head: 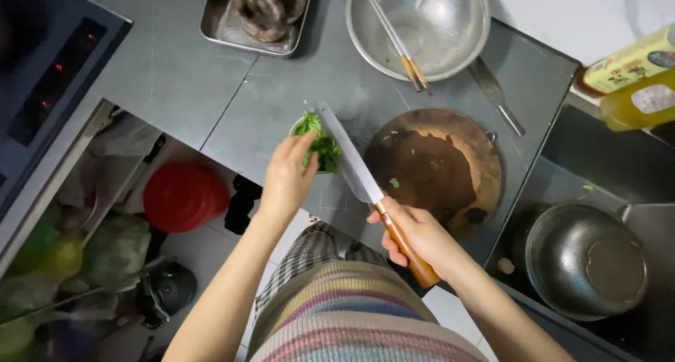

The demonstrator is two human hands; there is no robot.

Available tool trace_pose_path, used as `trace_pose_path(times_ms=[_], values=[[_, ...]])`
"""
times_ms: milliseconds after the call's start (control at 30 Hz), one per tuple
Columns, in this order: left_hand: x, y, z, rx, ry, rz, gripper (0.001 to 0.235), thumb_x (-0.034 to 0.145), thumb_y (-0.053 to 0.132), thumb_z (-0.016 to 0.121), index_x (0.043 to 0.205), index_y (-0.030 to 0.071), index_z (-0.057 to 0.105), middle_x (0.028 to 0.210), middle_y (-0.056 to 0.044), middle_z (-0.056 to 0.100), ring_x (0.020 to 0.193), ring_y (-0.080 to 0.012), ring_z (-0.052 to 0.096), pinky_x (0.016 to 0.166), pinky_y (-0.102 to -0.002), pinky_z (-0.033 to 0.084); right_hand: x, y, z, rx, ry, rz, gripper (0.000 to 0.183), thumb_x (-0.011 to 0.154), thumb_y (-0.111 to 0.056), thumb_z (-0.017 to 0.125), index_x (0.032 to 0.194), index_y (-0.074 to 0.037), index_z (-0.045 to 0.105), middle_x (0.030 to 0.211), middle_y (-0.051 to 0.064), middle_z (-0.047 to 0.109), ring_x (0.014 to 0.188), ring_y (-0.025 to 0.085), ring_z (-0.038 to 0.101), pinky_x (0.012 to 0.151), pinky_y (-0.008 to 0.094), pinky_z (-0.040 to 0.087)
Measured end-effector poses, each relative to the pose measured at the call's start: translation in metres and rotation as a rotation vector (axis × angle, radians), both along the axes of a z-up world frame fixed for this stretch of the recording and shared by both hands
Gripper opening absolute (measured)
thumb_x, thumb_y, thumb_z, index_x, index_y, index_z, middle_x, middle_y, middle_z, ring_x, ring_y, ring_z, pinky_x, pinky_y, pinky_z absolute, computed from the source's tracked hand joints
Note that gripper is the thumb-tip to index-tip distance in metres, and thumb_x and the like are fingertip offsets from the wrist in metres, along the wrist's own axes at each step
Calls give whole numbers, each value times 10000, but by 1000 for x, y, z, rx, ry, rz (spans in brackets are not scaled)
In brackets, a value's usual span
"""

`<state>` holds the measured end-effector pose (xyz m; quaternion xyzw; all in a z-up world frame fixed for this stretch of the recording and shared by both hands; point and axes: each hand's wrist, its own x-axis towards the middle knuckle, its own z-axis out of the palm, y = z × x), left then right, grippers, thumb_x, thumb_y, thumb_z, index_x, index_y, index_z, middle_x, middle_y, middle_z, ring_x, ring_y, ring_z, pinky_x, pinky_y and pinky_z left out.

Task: Cracking eggs, washing tools, and chopping herbs on a cutting board.

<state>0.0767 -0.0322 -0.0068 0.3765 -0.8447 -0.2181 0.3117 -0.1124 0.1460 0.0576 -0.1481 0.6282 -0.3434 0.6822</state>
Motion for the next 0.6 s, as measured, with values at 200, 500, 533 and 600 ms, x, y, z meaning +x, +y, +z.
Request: trace_pose_path(times_ms=[200, 500, 533, 600], values=[[-12, 7, 1, 48, 211, -159, 338, 902, 23, 736, 1233, 42, 670, 1148, -140, 647, 1052, -323, 659, 891, -401, 560, 6, -5, 4, 61, 52, 7, 564, 1013, -520, 424, 1119, -23, 670, 581, 63, 543, 411, 144, 501, 411, 290, 394], [-20, -16, -23, -123, 141, -39, 148, 919, 38, 729, 1063, 45, 698, 1043, -89, 657, 985, -298, 652, 834, -402, 552, -2, 11, 25, 137, 66, 8, 550, 1014, -500, 428, 1131, -18, 665, 573, 66, 517, 390, 150, 471, 388, 296, 370], [-20, -18, -25, -121, 130, -21, 143, 916, 40, 730, 1056, 53, 698, 1039, -83, 655, 978, -295, 650, 832, -401, 551, -5, 14, 27, 157, 61, 13, 547, 1015, -492, 426, 1136, -14, 662, 572, 67, 512, 388, 151, 464, 388, 299, 367], [-21, -19, -31, -116, 119, -3, 139, 914, 42, 731, 1048, 61, 699, 1035, -77, 652, 971, -291, 648, 831, -401, 550, -9, 23, 32, 179, 57, 16, 543, 1015, -485, 425, 1140, -10, 658, 571, 68, 506, 386, 153, 458, 388, 302, 365]])
